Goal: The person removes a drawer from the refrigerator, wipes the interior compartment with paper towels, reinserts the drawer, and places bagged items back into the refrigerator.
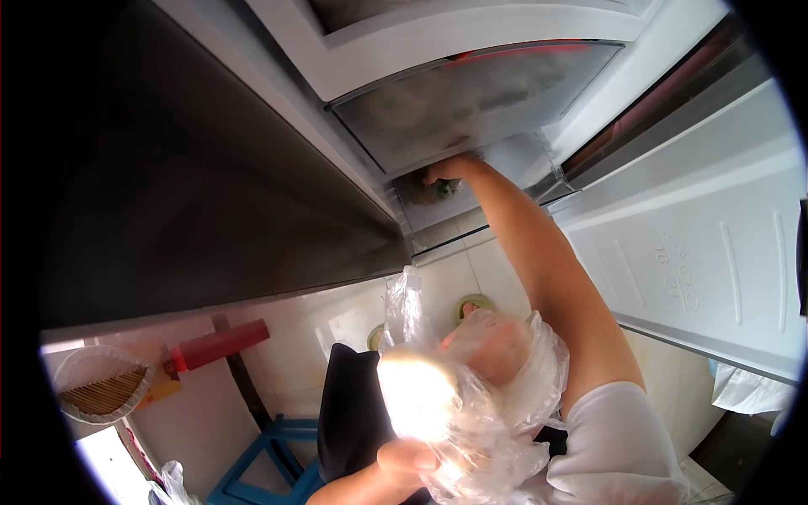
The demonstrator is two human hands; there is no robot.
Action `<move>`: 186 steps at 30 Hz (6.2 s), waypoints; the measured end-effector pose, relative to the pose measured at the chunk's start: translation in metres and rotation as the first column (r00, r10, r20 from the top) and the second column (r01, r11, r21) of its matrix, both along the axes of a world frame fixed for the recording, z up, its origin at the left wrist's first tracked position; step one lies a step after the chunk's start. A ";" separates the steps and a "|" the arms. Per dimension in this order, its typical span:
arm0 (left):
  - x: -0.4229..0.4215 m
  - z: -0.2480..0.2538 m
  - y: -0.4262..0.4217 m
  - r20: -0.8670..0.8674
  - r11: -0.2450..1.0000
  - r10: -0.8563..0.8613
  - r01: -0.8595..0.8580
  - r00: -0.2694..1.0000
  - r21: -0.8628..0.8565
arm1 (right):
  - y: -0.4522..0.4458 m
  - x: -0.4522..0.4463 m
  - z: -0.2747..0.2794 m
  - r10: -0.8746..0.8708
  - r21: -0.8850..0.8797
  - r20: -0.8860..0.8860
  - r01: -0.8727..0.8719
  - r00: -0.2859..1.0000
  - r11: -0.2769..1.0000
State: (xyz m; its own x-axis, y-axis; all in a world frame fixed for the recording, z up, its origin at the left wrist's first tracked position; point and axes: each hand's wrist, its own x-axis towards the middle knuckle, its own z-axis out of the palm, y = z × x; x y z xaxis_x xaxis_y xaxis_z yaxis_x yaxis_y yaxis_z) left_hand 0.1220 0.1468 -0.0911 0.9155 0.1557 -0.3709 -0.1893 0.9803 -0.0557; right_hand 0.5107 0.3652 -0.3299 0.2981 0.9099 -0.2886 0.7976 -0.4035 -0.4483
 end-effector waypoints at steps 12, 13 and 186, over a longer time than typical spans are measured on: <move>0.076 0.042 -0.008 0.162 0.965 0.120 -0.154 0.980 0.214 | -0.153 -0.003 0.100 0.268 0.191 -0.371 -0.209 0.889 0.959; 0.081 0.035 -0.015 0.174 0.954 0.174 -0.210 0.969 0.215 | -0.182 -0.010 0.131 0.240 0.212 -0.468 -0.155 0.850 0.965; -0.305 0.043 -0.235 0.357 0.382 0.808 -0.879 0.468 0.287 | -0.307 -0.672 0.482 0.966 0.503 0.210 -0.864 0.148 0.022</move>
State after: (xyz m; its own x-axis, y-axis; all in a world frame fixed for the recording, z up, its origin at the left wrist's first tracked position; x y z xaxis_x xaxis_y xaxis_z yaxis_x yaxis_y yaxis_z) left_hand -0.1831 -0.0878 -0.0485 0.2566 0.9656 0.0419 -0.9552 0.2467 0.1638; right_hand -0.1613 0.0582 0.1518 -0.8810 0.3824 0.2785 0.2505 0.8765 -0.4110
